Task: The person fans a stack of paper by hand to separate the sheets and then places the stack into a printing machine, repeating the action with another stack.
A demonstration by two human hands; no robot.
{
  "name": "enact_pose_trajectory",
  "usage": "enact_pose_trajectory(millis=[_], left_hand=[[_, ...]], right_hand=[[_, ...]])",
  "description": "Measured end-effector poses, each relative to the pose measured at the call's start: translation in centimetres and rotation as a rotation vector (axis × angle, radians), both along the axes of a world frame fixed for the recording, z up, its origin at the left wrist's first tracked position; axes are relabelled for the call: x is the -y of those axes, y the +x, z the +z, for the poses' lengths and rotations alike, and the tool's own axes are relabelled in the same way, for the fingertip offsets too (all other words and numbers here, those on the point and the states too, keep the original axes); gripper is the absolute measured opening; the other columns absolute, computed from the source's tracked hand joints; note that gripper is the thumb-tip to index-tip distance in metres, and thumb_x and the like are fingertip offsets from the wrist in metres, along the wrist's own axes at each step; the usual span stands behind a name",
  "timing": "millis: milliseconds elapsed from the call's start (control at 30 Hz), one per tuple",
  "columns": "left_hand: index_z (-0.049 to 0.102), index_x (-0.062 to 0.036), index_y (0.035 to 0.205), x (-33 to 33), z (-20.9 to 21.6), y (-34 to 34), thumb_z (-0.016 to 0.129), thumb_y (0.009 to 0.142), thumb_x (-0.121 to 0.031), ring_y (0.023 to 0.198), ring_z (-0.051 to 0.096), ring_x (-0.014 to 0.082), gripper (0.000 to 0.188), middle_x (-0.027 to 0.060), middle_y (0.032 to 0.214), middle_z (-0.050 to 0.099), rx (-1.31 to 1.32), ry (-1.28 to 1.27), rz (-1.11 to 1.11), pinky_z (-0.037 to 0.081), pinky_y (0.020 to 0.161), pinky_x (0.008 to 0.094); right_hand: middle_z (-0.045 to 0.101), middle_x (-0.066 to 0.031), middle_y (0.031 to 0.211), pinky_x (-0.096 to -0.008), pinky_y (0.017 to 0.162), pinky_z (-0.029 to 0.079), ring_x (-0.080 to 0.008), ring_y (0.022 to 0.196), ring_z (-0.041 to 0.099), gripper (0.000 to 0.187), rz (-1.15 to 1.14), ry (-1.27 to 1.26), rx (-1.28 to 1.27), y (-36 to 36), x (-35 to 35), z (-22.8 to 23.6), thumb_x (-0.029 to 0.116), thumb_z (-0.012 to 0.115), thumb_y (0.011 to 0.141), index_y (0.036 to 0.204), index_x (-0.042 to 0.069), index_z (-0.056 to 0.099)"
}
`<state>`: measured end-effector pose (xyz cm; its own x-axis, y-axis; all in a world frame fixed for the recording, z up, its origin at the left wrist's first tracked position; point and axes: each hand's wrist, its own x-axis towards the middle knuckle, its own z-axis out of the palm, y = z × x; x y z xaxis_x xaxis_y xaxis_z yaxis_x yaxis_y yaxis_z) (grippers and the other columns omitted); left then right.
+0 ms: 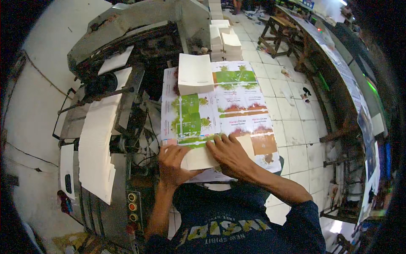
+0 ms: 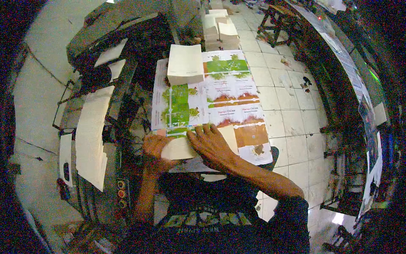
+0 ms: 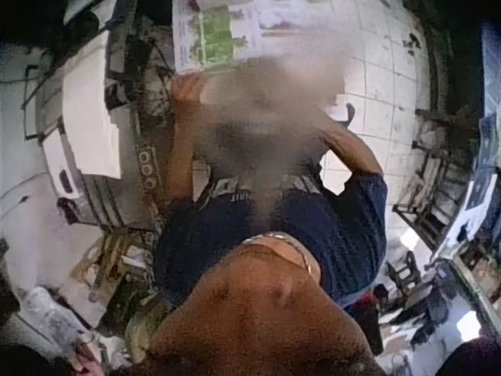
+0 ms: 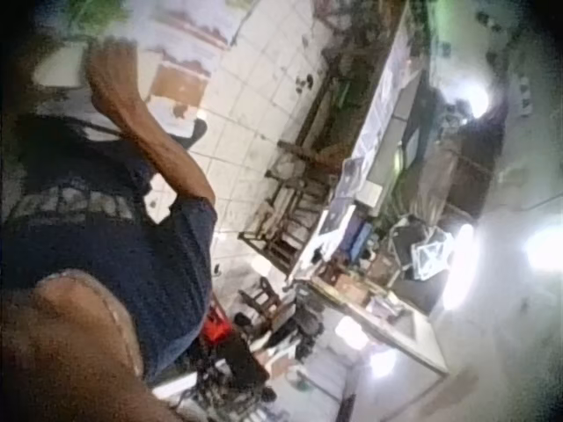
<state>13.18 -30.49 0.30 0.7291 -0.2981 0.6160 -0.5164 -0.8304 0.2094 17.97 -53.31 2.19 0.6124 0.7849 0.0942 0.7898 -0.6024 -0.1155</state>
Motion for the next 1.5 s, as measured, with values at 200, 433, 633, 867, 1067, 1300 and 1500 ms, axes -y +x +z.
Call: enact_pose_trajectory(millis=[200,433,633,867,1067,1300,1500], left_hand=[[0.039,-0.0017,0.141,1.1,-1.2,-3.2,0.097,0.060,-0.029,0.115,0.060,0.0278,0.104,0.0154,0.123,0.058,-0.118,-1.148,0.035,0.047,0.103,0.0449],[0.053,-0.0023,0.130,-1.0,-4.8,0.3,0.095,0.065,-0.028,0.109,0.066,0.0233,0.081,0.0136,0.114,0.070,-0.455,-0.694,-0.020,0.052,0.095,0.0394],[0.054,-0.0032,0.128,1.5,-4.1,-0.7,0.089,0.073,-0.022,0.109,0.066,0.0250,0.068,0.0140,0.114,0.069,-0.521,-0.719,0.050,0.052,0.095,0.0383],[0.048,0.0012,0.136,4.5,-9.0,-4.1,0.069,0.093,-0.025,0.121,0.055,0.0366,0.054,0.0236,0.130,0.057,-0.621,-0.877,0.051,0.041,0.105,0.0435],[0.044,0.0023,0.139,4.0,-12.7,-5.0,0.067,0.095,-0.027,0.121,0.054,0.0404,0.057,0.0246,0.131,0.055,-0.846,-0.973,0.102,0.041,0.104,0.0454],[0.043,0.0002,0.140,0.7,-13.8,-4.0,0.074,0.088,-0.028,0.126,0.051,0.0410,0.067,0.0262,0.136,0.052,-0.592,-0.565,0.161,0.043,0.104,0.0455],[0.057,0.0003,0.126,0.0,-6.7,-0.3,0.081,0.082,-0.024,0.108,0.066,0.0298,0.056,0.0187,0.115,0.068,-0.693,-0.702,0.047,0.050,0.095,0.0402]], right_hand=[[0.059,-0.0207,0.108,-0.0489,0.093,0.047,-0.0424,0.107,0.056,0.075,-0.180,0.409,-0.394,-1.0,3.2,1.8,0.008,0.080,0.058,0.126,0.003,0.051],[0.070,-0.0130,0.112,-0.0374,0.089,0.054,-0.0240,0.103,0.065,0.068,-0.367,0.909,-0.583,-1.2,4.1,-3.8,0.025,0.095,0.065,0.121,0.003,0.062],[0.068,-0.0139,0.115,-0.0389,0.094,0.051,-0.0266,0.109,0.064,0.065,-0.529,0.870,-0.663,-0.8,3.9,-10.1,0.024,0.091,0.069,0.123,0.002,0.061],[0.059,-0.0215,0.128,-0.0412,0.106,0.042,-0.0318,0.126,0.053,0.058,-0.499,1.049,-0.804,-5.2,5.7,-13.9,0.006,0.074,0.079,0.133,0.000,0.052],[0.065,-0.0169,0.124,-0.0302,0.053,0.059,-0.0275,0.115,0.063,0.042,-0.668,0.767,-0.814,-6.8,6.6,-19.1,0.027,0.052,0.102,0.133,0.000,0.054],[0.063,-0.0154,0.126,-0.0372,0.097,0.049,-0.0243,0.112,0.062,0.071,-0.496,0.775,-0.619,-2.6,8.0,-11.9,0.013,0.085,0.073,0.133,-0.002,0.050],[0.062,-0.0148,0.125,-0.0393,0.100,0.048,-0.0240,0.116,0.059,0.075,-0.282,0.788,-0.586,1.6,7.8,-9.6,0.018,0.090,0.070,0.132,-0.002,0.052]])
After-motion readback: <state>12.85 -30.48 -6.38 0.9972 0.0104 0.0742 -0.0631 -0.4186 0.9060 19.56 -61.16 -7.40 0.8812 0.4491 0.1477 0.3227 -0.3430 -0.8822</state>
